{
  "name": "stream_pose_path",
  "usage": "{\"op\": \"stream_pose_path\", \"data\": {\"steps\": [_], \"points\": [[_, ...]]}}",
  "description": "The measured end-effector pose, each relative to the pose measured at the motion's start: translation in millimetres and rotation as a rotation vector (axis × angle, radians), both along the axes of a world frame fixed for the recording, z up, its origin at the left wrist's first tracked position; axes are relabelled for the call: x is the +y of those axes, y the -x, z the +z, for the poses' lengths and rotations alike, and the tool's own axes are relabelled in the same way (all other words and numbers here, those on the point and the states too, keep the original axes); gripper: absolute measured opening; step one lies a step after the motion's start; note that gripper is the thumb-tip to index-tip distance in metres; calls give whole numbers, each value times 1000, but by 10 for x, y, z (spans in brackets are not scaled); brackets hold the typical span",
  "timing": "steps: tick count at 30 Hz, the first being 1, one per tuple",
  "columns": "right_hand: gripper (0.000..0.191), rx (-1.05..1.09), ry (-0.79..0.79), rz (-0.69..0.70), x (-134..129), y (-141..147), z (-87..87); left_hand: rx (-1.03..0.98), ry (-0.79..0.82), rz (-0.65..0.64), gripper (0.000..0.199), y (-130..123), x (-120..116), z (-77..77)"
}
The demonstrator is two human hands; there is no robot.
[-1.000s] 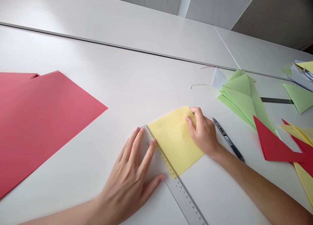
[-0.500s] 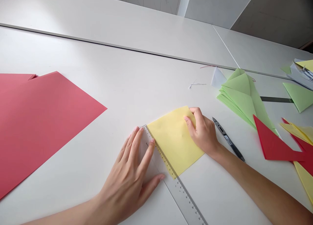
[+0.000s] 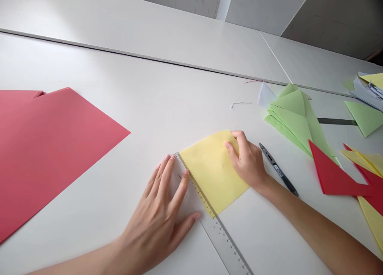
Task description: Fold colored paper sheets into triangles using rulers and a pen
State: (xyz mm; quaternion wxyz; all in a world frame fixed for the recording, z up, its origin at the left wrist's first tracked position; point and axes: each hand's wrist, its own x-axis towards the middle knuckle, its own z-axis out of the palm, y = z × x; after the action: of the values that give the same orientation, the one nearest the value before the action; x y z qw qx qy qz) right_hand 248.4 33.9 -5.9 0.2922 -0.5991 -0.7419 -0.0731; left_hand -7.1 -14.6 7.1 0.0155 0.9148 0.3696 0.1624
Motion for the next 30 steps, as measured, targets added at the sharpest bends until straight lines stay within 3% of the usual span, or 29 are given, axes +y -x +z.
{"op": "stream_pose_path", "data": {"steps": [13,22,30], "points": [[6,35,18,-3,-9,-8,8,9,-7,-9,63,-13,-2,9],[8,162,-68,43,-20,-33,42,11,3,-26,65,-36,32,-2],[11,138,-75,50,7,-74,8,16,-54,-34,64,-87,58,26]]}}
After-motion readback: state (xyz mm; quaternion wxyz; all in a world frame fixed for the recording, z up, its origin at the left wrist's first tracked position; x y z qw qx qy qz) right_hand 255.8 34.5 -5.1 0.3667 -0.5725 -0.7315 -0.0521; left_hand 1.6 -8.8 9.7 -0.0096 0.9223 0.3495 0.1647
